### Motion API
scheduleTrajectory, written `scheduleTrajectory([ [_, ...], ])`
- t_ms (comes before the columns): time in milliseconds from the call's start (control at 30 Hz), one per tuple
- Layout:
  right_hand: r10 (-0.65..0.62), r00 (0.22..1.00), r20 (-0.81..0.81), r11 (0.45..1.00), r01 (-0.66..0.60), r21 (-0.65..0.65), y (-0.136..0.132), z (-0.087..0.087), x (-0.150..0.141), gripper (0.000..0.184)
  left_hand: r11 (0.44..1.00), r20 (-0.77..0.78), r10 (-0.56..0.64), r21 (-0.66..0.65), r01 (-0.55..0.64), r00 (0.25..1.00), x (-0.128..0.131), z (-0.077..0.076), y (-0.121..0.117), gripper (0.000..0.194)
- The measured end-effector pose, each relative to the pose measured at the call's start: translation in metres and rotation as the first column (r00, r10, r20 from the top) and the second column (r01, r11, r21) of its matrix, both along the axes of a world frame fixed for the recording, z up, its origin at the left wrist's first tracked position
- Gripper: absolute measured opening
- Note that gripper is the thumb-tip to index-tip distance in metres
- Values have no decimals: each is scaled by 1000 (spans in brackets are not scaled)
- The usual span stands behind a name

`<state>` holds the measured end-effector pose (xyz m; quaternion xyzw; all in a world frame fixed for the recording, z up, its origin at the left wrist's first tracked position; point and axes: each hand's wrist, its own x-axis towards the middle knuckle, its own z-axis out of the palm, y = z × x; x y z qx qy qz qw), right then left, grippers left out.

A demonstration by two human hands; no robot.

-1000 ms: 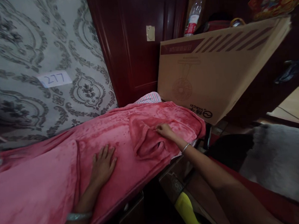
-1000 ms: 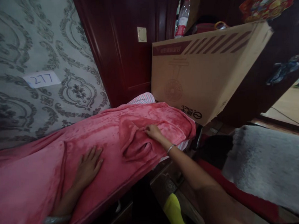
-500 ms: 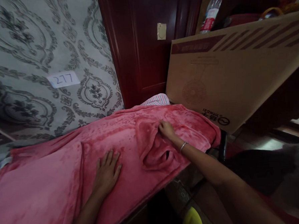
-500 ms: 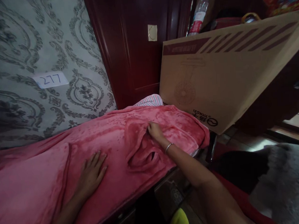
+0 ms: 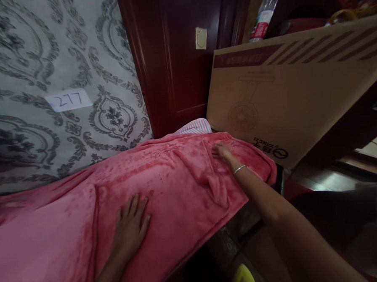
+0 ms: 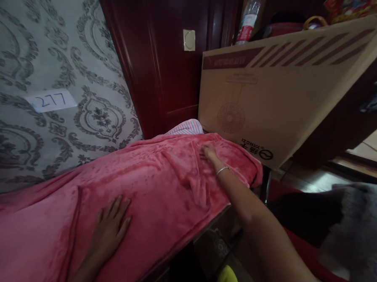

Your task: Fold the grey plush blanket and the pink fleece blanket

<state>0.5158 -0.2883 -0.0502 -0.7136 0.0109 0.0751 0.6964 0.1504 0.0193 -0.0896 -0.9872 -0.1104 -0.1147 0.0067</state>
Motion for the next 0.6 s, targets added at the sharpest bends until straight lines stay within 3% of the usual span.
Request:
scheduleTrajectory([
  [167,76,994,-81,965,-94,-243,-14,-18,-35,26,1000,9,0,0,0,1000,1,1,-1,55],
  [300,128,991,-26,935,-129,-332,-4,-18,-46,17,1000,16,-3,1,3,1000,0,0,-2,54],
  [400,88,992,89,941,-54,-334,6,-4,-31,10,1000,25,-3,-7,3,1000,0,-1,-1,54],
  [533,-33,963,268,953,111,-282,4,19,1,21,1000,28,-9,-2,10,1000,0,-1,1,54],
  [600,-68,954,290,950,151,-272,-3,21,11,24,1000,25,-5,5,5,1000,0,-1,1,54],
])
